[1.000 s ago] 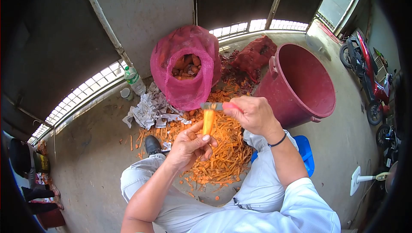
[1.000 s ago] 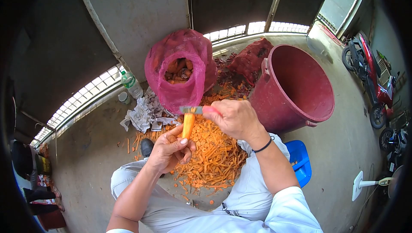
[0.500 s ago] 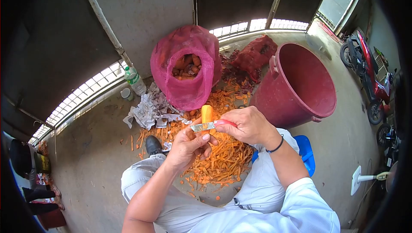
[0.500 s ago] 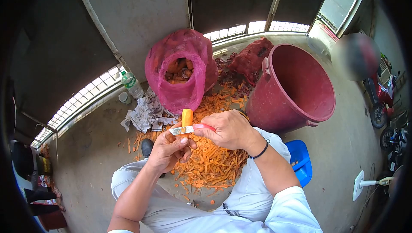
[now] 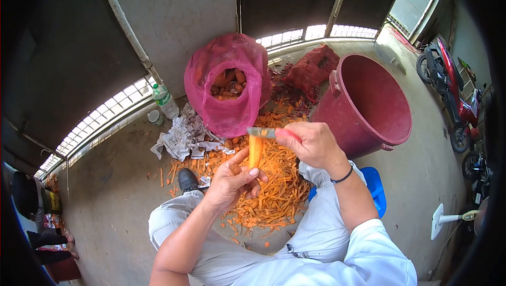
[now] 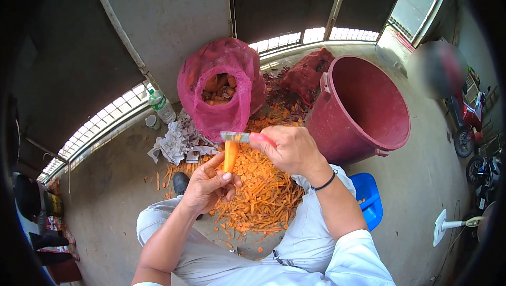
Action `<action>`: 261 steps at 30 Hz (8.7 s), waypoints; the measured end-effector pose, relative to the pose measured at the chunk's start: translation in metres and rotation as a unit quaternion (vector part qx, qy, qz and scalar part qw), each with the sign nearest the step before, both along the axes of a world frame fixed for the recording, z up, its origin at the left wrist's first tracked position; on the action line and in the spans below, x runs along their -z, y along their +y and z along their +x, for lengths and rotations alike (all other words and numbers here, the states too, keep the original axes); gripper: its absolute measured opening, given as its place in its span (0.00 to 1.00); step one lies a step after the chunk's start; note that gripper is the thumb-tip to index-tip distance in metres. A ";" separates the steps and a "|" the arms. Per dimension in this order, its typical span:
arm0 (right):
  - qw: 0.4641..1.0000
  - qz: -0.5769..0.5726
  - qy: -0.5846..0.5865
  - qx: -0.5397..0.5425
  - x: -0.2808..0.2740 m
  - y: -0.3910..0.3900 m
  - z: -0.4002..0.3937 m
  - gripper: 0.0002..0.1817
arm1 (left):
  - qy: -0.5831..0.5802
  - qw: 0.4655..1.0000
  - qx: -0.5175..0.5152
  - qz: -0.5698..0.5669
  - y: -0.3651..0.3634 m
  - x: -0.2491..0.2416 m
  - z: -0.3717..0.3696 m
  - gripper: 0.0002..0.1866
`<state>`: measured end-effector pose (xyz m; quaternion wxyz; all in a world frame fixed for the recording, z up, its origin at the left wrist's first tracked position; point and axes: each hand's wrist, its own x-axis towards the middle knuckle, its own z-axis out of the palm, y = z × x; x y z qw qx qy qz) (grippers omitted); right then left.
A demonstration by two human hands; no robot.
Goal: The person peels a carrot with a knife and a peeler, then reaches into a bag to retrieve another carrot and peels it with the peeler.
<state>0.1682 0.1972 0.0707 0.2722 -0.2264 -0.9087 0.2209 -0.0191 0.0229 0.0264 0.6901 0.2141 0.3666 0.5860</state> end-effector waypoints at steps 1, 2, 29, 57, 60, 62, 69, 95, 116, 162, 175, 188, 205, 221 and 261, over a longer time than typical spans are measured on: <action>1.000 0.001 0.000 -0.001 0.001 -0.002 0.000 0.19 | -0.002 1.000 0.004 -0.001 0.000 -0.001 -0.001 0.35; 0.999 -0.011 -0.010 -0.039 0.004 -0.005 0.000 0.19 | -0.003 1.000 0.007 -0.003 0.001 -0.002 -0.001 0.35; 0.995 0.000 -0.066 -0.070 -0.004 -0.011 0.000 0.22 | -0.001 1.000 0.000 0.002 -0.001 0.004 -0.001 0.34; 0.996 0.023 -0.047 -0.076 -0.001 -0.010 0.003 0.22 | -0.004 1.000 0.002 0.008 -0.004 0.003 0.000 0.31; 0.996 0.035 -0.044 -0.071 -0.004 -0.011 0.003 0.22 | -0.021 1.000 -0.004 0.002 -0.004 0.001 0.001 0.31; 0.995 0.046 -0.043 -0.071 -0.006 -0.010 0.002 0.21 | -0.005 1.000 0.005 0.012 -0.004 0.002 0.001 0.34; 0.995 0.076 -0.052 -0.031 -0.006 0.003 0.010 0.20 | 0.012 1.000 0.020 0.010 -0.007 0.001 0.002 0.43; 0.981 -0.142 -0.132 0.029 0.036 -0.005 -0.009 0.10 | 0.216 0.976 0.003 0.025 0.003 0.036 0.017 0.37; 0.989 -0.086 -0.119 0.030 0.027 -0.015 -0.006 0.12 | 0.327 0.921 -0.192 0.087 0.014 0.051 0.024 0.24; 0.791 -0.559 0.215 -0.124 0.024 -0.005 -0.003 0.21 | 0.305 0.902 -0.299 0.066 0.052 0.037 0.010 0.14; 0.774 -0.461 0.427 -0.075 0.012 0.072 0.087 0.23 | 0.232 0.947 -0.215 0.061 0.051 0.025 0.003 0.18; 0.832 -0.490 0.199 -0.168 0.008 0.023 0.038 0.18 | 0.090 0.989 -0.085 0.076 0.046 0.014 0.044 0.19; 0.835 -0.499 0.232 0.012 0.010 -0.011 0.025 0.09 | 0.022 0.975 -0.221 0.027 0.039 0.034 0.020 0.18; 0.853 -0.086 0.148 0.494 0.066 0.073 0.279 0.14 | 0.174 0.957 -0.230 0.038 0.034 0.048 0.013 0.06; 0.982 -0.083 0.060 0.157 -0.002 0.024 0.088 0.08 | 0.807 0.590 -0.030 0.026 0.263 0.196 -0.146 0.11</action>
